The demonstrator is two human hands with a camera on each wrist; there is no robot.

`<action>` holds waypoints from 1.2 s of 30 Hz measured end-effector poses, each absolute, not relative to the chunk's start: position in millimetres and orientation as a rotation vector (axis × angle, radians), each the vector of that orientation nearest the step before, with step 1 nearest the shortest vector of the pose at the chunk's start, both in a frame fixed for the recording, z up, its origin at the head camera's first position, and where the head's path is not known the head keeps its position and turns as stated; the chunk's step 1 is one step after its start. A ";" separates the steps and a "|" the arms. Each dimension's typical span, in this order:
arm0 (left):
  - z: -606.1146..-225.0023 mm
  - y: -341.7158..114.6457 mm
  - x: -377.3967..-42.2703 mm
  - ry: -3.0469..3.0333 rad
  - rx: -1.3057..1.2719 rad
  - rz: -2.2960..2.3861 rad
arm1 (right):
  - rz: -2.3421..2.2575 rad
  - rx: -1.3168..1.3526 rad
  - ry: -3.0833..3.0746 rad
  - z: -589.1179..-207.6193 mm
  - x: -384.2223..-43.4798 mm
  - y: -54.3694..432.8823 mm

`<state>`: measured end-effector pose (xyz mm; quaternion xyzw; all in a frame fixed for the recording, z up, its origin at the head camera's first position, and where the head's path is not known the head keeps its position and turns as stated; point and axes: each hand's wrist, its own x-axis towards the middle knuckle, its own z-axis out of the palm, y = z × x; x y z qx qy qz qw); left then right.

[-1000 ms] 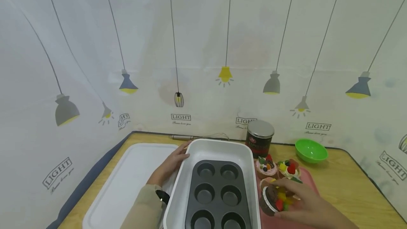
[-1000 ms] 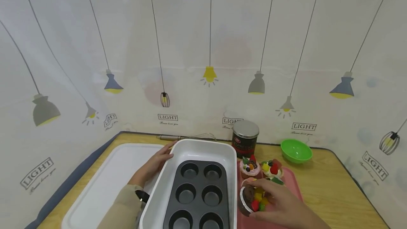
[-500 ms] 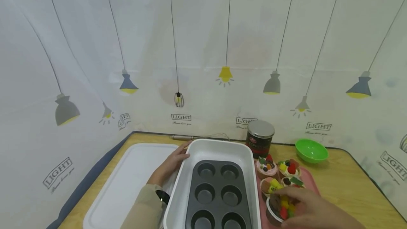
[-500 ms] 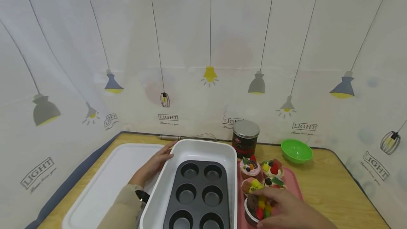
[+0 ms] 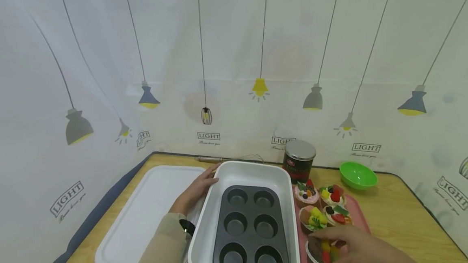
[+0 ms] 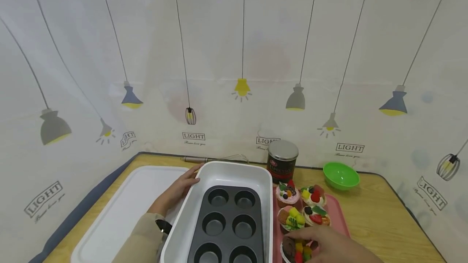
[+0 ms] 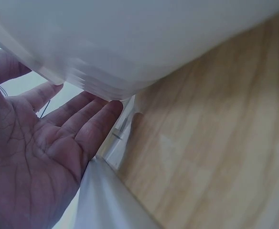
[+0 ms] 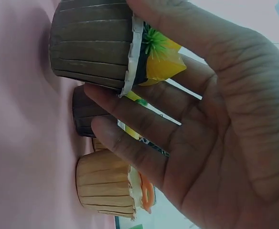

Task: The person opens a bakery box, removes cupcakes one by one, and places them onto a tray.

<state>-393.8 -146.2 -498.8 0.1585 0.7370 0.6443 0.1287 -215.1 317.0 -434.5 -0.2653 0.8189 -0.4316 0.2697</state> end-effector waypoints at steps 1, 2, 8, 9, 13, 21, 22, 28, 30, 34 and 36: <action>-498.6 -146.2 -393.5 2.141 0.458 1.879 | -1.164 -0.699 2.202 -434.7 -215.3 316.6; -498.3 -146.2 -393.4 2.139 0.460 1.883 | -1.161 -0.704 2.203 -435.1 -215.6 316.0; -495.2 -146.6 -391.8 2.129 0.452 1.893 | -1.127 -0.709 2.229 -440.5 -217.6 313.7; -495.0 -146.6 -391.8 2.125 0.449 1.893 | -1.118 -0.718 2.231 -441.2 -217.9 314.1; -495.5 -146.4 -393.3 2.128 0.444 1.894 | -1.093 -0.726 2.223 -443.0 -218.6 315.4; -496.4 -145.7 -393.7 2.140 0.457 1.888 | -1.029 -0.658 2.211 -442.6 -217.4 313.6; -496.5 -145.7 -393.8 2.141 0.450 1.888 | -1.021 -0.664 2.211 -442.8 -217.6 313.6; -496.7 -145.5 -393.0 2.147 0.457 1.877 | -1.048 -0.697 2.175 -444.3 -218.0 312.8; -497.4 -146.0 -393.1 2.145 0.469 1.877 | -1.065 -0.720 2.155 -445.3 -218.1 312.8; -498.8 -147.5 -394.0 2.147 0.481 1.873 | -1.078 -0.717 2.131 -444.9 -218.0 313.0; -499.4 -147.9 -394.9 2.154 0.475 1.869 | -1.073 -0.692 2.139 -443.6 -217.4 313.2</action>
